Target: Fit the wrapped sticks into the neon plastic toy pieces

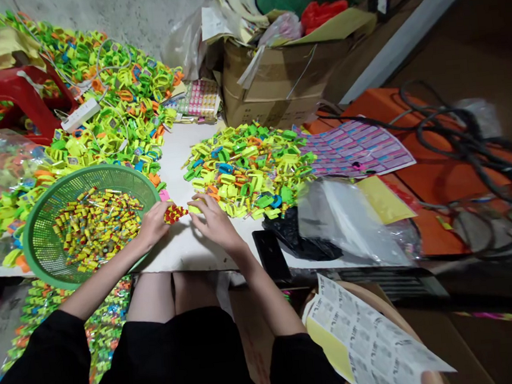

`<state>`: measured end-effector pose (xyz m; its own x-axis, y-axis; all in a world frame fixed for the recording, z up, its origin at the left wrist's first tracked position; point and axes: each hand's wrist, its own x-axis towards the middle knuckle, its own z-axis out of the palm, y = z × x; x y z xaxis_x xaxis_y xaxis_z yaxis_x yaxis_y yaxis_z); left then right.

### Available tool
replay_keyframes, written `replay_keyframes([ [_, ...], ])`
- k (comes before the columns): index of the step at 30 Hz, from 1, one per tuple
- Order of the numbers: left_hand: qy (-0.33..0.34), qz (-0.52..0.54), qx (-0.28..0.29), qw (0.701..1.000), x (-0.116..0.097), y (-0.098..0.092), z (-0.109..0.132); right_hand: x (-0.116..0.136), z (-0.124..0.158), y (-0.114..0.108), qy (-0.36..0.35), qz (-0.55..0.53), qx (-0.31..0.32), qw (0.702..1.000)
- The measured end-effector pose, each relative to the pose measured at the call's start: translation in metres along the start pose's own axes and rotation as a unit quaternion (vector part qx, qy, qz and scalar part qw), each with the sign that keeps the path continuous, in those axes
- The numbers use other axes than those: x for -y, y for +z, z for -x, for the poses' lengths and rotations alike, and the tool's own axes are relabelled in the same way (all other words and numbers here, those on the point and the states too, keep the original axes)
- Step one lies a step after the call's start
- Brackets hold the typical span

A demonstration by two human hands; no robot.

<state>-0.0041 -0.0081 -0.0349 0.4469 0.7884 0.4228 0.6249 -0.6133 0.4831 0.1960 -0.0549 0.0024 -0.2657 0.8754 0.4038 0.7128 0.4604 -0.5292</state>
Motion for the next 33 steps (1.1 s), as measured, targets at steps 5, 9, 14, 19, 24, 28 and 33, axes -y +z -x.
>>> replay_keyframes([
  [5, -0.006, -0.039, 0.007, 0.999, -0.001, 0.000, 0.000, -0.001, 0.001, 0.005, 0.010, 0.035, 0.004, 0.999],
  [9, -0.013, -0.052, 0.021, 0.998, -0.003, 0.000, 0.000, -0.002, 0.001, 0.006, 0.008, 0.024, -0.036, 0.999],
  [14, -0.036, -0.046, 0.030, 0.998, -0.006, -0.002, -0.001, -0.002, 0.001, 0.010, -0.006, 0.036, -0.026, 0.999],
  [19, -0.026, -0.076, 0.049, 0.996, -0.007, -0.003, -0.001, -0.004, 0.000, 0.015, -0.003, 0.073, -0.004, 0.997],
  [24, -0.029, -0.085, 0.052, 0.995, -0.008, -0.003, -0.002, -0.008, -0.001, 0.018, -0.013, 0.087, 0.017, 0.996],
  [28, -0.027, -0.087, 0.053, 0.994, -0.006, -0.002, -0.001, -0.008, 0.001, 0.023, -0.013, 0.083, 0.021, 0.996],
  [33, 0.018, -0.074, 0.072, 0.995, -0.004, -0.001, 0.001, -0.032, -0.002, 0.005, 0.083, -0.007, 0.091, 0.992],
])
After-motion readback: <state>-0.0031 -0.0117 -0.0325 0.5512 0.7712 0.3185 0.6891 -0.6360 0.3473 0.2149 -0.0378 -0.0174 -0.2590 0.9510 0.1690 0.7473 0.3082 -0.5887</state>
